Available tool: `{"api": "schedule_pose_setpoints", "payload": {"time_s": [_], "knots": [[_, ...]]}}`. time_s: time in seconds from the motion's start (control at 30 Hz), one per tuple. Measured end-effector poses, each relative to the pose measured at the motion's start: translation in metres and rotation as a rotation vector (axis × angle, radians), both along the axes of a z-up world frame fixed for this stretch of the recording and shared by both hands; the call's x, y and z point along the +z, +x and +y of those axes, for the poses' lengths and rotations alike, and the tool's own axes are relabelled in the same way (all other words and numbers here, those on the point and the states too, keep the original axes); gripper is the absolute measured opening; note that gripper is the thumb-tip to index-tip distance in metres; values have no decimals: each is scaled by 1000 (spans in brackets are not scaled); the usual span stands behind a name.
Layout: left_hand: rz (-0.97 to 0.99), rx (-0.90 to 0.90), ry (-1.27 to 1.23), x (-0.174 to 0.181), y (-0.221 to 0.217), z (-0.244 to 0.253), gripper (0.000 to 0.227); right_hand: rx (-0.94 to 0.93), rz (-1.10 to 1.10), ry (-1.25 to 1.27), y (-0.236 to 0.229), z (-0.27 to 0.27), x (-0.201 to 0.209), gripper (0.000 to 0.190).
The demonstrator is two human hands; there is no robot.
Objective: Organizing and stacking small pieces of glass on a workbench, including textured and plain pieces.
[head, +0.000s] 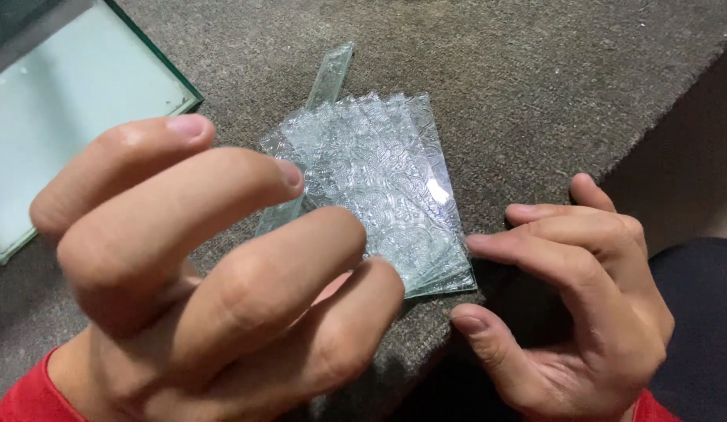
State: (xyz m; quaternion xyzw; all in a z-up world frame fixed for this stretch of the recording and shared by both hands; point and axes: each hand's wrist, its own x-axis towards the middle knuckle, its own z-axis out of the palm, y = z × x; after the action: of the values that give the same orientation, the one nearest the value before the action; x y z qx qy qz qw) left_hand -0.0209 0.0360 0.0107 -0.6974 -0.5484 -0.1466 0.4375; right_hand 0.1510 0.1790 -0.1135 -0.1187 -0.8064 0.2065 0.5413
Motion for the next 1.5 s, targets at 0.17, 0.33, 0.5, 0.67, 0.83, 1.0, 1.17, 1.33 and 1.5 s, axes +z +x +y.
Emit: {"api": "schedule_pose_setpoints", "payload": {"time_s": [0.17, 0.33, 0.5, 0.67, 0.83, 1.0, 1.17, 1.33, 1.5], "knots": [[-9, 22, 6, -2, 0, -7, 22, 9, 28, 1, -2, -4, -2, 43], [-17, 43, 10, -3, -1, -12, 22, 10, 17, -1, -2, -9, -2, 41], [-30, 53, 18, -5, -2, -17, 22, 19, 6, 30, -1, -7, -6, 42], [-51, 45, 25, -12, -4, -24, 23, 6, 2, 5, -1, -9, -7, 41], [-65, 28, 24, -16, -10, -24, 23, 0, -15, 8, 1, -7, -8, 42], [-69, 31, 11, -19, -10, -29, 23, 15, -9, -3, 0, -6, -9, 42], [-70, 36, -4, -20, -11, -27, 23, 19, -6, -11, -1, -7, -7, 36], [-71, 36, -16, -23, -14, -32, 24, 9, -15, -29, 0, -5, -8, 25], [-73, 36, -25, -23, -16, -25, 24, -2, -62, -53, 4, -4, -7, 22]]}}
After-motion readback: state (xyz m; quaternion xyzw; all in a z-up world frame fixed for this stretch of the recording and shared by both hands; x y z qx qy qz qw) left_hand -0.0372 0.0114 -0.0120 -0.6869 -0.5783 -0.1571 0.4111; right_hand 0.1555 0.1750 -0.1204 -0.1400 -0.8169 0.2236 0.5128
